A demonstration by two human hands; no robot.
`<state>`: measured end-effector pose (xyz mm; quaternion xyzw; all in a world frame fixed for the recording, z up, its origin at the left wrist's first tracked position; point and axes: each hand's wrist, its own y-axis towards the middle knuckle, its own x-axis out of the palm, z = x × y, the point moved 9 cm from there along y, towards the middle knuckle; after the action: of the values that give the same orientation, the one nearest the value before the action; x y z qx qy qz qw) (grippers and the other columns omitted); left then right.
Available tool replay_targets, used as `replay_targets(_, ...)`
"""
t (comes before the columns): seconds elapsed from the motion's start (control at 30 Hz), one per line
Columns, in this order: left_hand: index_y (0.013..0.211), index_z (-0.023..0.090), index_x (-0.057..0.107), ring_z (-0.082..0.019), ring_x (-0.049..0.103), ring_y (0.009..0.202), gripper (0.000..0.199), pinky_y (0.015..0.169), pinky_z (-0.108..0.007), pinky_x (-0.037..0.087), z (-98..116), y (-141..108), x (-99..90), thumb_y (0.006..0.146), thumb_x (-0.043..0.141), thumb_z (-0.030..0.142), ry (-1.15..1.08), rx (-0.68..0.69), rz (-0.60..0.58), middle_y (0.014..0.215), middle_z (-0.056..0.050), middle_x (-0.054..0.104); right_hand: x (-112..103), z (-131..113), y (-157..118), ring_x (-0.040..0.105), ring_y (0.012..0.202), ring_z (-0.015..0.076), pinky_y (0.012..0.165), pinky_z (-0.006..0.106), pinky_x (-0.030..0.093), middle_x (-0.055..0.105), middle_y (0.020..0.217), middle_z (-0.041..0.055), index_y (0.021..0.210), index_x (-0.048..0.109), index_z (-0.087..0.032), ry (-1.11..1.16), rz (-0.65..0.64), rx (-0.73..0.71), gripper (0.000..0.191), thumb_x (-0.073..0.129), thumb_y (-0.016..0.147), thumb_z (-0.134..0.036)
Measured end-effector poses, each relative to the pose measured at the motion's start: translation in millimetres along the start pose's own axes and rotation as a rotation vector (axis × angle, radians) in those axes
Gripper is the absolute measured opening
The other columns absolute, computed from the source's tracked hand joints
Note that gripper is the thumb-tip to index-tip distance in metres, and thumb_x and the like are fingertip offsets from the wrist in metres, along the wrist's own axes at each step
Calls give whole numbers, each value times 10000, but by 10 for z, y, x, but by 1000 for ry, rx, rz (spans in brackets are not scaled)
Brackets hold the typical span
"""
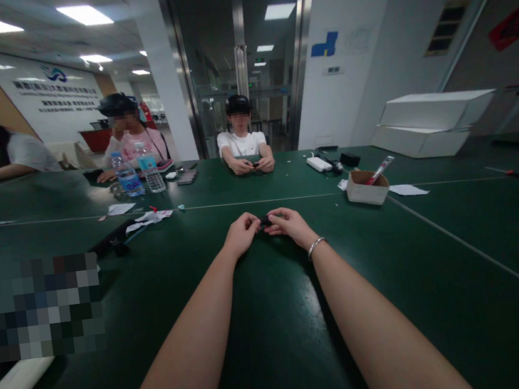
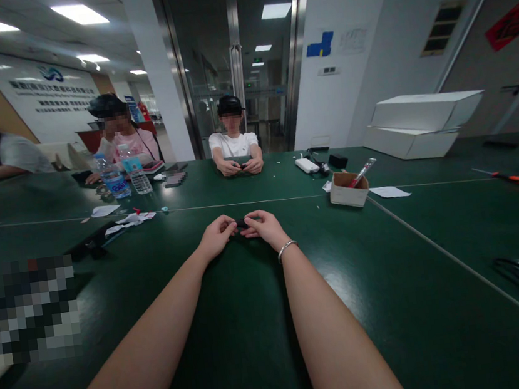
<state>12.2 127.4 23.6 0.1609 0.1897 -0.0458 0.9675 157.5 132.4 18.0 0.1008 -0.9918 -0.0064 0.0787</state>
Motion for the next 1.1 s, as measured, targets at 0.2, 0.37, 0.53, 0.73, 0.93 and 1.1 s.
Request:
replay_targets(0.2,998,196,574,-152,639,811,163,702,-266,483,71,-14,4,849,536,250,-93,27,5,898,-39,666,-1,5,-16,724,587,143,569,207,600,691,684,39,921,557,-139,2,27,38,38,592,908,-128)
replay_targets(0.37,981,187,591,-142,635,740,166,700,-270,481,94,-31,15,866,522,285,-77,8,-9,822,-28,663,-14,15,-13,727,592,150,574,215,604,685,675,40,900,557,-134,5,25,35,34,589,913,-137)
replay_targets(0.53,934,173,607,-143,631,701,194,688,-275,476,65,-21,15,872,522,337,-61,-15,-14,765,-28,668,-25,22,-3,728,588,153,562,208,605,684,666,36,877,562,-137,3,17,24,77,636,886,-155)
replay_targets(0.73,901,172,607,-139,625,655,209,642,-271,475,-38,17,21,875,522,362,-41,-57,-24,734,-29,672,-18,10,-12,733,603,152,571,205,606,704,695,46,894,565,-140,-6,1,14,58,622,888,-135)
replay_targets(0.93,879,170,609,-134,616,620,202,626,-269,476,-97,41,32,876,521,351,-34,-97,-39,703,-27,668,-19,12,-5,733,599,155,563,201,603,706,685,46,893,579,-137,-30,-3,11,64,634,871,-111)
replay_targets(1.1,834,169,605,-129,606,592,209,620,-266,474,-79,35,32,868,526,360,-25,-103,-34,675,-22,661,-21,22,4,732,596,155,555,197,603,708,690,50,892,575,-136,-23,-8,9,84,647,861,-103)
